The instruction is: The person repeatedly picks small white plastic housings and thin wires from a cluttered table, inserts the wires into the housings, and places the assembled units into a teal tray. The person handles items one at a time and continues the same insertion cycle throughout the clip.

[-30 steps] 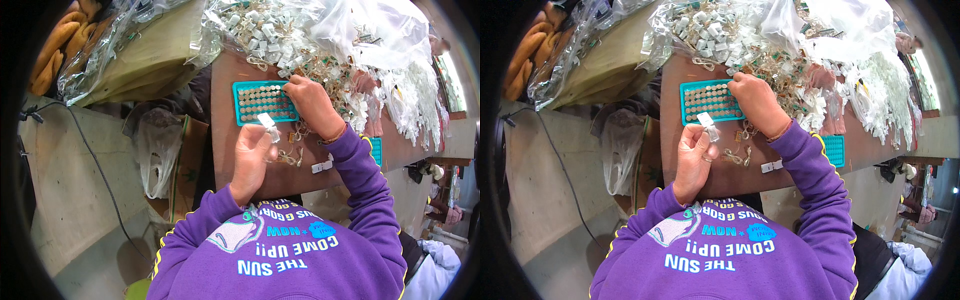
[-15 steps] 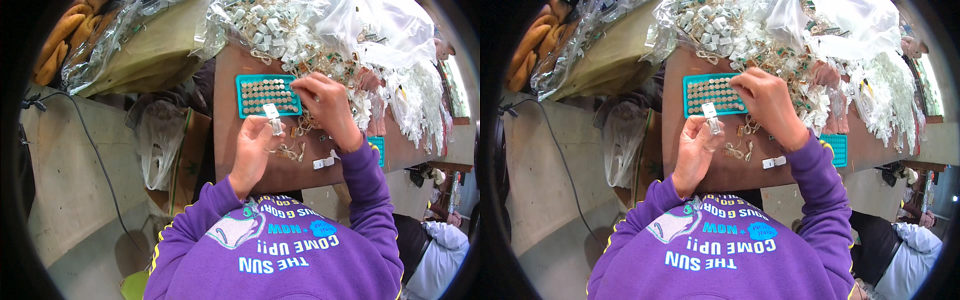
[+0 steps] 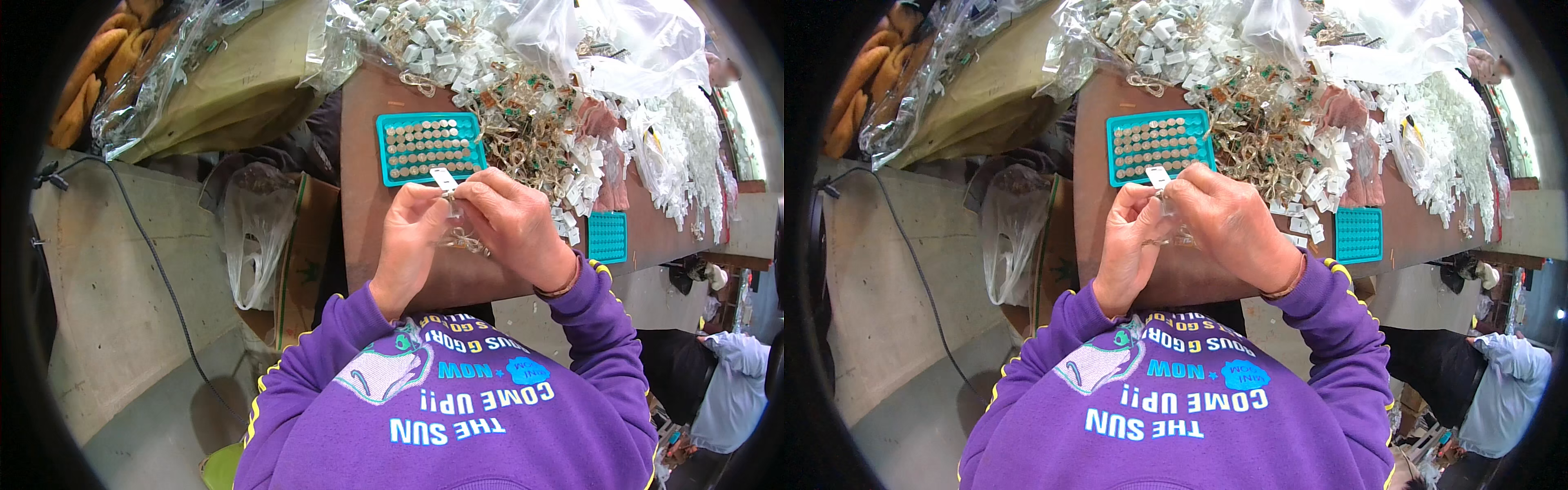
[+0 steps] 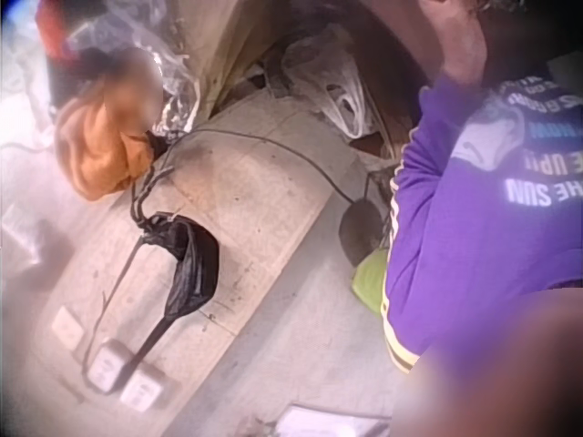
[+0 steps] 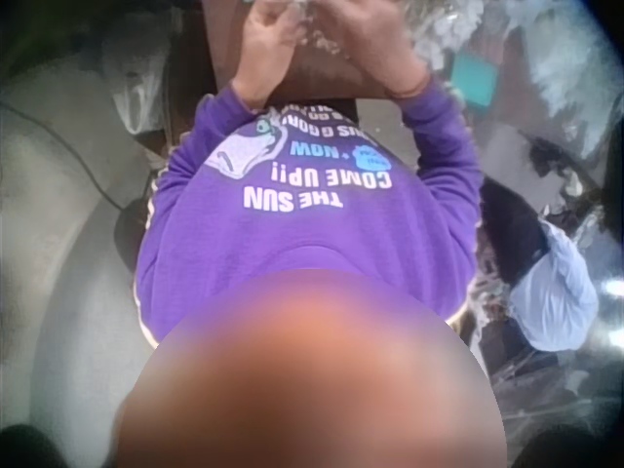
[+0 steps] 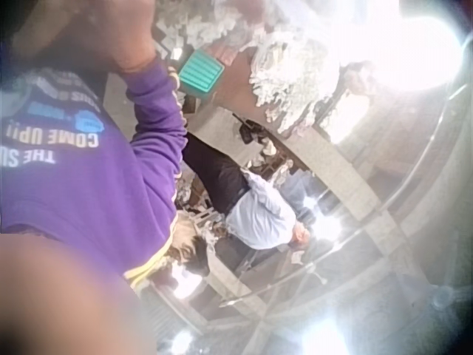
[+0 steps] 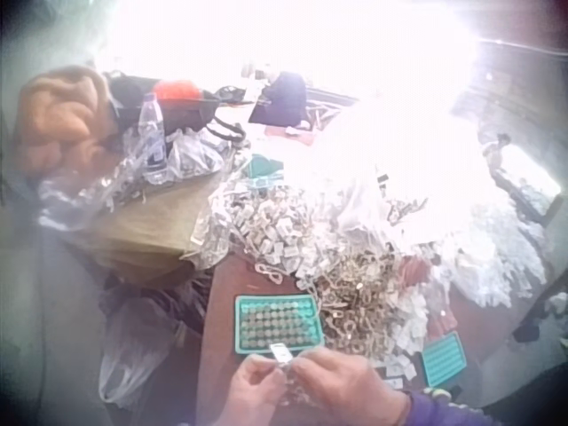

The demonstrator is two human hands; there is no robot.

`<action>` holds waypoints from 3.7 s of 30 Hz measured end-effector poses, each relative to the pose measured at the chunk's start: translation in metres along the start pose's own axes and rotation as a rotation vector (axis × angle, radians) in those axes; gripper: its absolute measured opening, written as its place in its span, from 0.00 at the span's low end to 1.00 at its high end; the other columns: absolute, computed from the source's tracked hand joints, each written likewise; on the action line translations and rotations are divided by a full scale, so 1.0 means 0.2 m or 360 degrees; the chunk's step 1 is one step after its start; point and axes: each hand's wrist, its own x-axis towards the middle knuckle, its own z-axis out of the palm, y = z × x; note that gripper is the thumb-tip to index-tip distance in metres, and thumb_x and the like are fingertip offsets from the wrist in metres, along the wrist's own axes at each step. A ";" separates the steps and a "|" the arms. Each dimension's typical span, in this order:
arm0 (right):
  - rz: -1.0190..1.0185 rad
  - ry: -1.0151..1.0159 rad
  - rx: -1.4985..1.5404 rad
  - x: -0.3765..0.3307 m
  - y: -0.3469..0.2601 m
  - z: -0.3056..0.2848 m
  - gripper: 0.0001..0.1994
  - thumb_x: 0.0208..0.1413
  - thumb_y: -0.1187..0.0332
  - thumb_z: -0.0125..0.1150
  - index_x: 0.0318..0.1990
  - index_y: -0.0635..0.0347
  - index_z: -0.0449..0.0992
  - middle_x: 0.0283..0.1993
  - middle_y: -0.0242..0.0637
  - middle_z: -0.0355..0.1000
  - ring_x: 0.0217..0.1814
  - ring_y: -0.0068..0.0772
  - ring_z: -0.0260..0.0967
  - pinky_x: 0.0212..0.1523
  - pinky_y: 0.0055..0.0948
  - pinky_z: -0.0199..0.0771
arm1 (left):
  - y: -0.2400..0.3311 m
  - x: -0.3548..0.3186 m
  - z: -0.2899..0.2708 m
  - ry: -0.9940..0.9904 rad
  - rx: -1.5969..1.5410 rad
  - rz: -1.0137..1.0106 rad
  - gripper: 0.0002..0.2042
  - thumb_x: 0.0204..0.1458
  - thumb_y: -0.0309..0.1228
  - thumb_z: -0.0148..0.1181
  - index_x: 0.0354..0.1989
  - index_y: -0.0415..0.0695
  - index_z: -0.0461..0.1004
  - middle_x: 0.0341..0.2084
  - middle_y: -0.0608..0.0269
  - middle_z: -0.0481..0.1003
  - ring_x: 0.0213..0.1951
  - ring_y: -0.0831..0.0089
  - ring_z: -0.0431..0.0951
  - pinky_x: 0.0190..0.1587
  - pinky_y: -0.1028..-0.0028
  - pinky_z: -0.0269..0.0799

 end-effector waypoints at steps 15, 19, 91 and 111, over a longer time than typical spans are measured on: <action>0.0226 0.0293 0.0334 -0.01 -0.03 0.00 0.16 0.45 0.80 0.65 0.44 0.59 0.79 0.30 0.38 0.75 0.29 0.36 0.76 0.29 0.27 0.76 | 0.02 -0.01 0.02 -0.0007 0.0058 -0.0066 0.07 0.60 0.28 0.59 0.42 0.41 0.71 0.40 0.61 0.77 0.38 0.75 0.78 0.44 0.73 0.76; 0.0199 0.0365 0.0468 -0.01 -0.01 0.04 0.14 0.46 0.79 0.66 0.43 0.58 0.80 0.30 0.37 0.76 0.29 0.36 0.75 0.29 0.28 0.76 | 0.02 -0.01 0.02 -0.0007 0.0052 -0.0057 0.07 0.60 0.29 0.59 0.42 0.41 0.71 0.40 0.61 0.77 0.37 0.76 0.78 0.43 0.74 0.76; 0.0060 0.0403 0.0230 -0.04 0.01 0.10 0.15 0.44 0.72 0.70 0.42 0.62 0.79 0.35 0.37 0.74 0.32 0.29 0.74 0.31 0.27 0.75 | 0.07 -0.04 0.06 -0.0134 -0.0324 -0.0352 0.14 0.63 0.34 0.54 0.52 0.40 0.70 0.42 0.63 0.75 0.42 0.76 0.76 0.48 0.71 0.73; -0.0396 0.0181 0.0086 -0.08 0.03 0.08 0.17 0.44 0.73 0.67 0.45 0.66 0.75 0.38 0.38 0.71 0.36 0.37 0.74 0.34 0.31 0.77 | 0.10 -0.12 0.05 0.0075 0.0571 -0.0136 0.13 0.59 0.30 0.56 0.50 0.38 0.71 0.44 0.65 0.75 0.45 0.81 0.74 0.51 0.77 0.70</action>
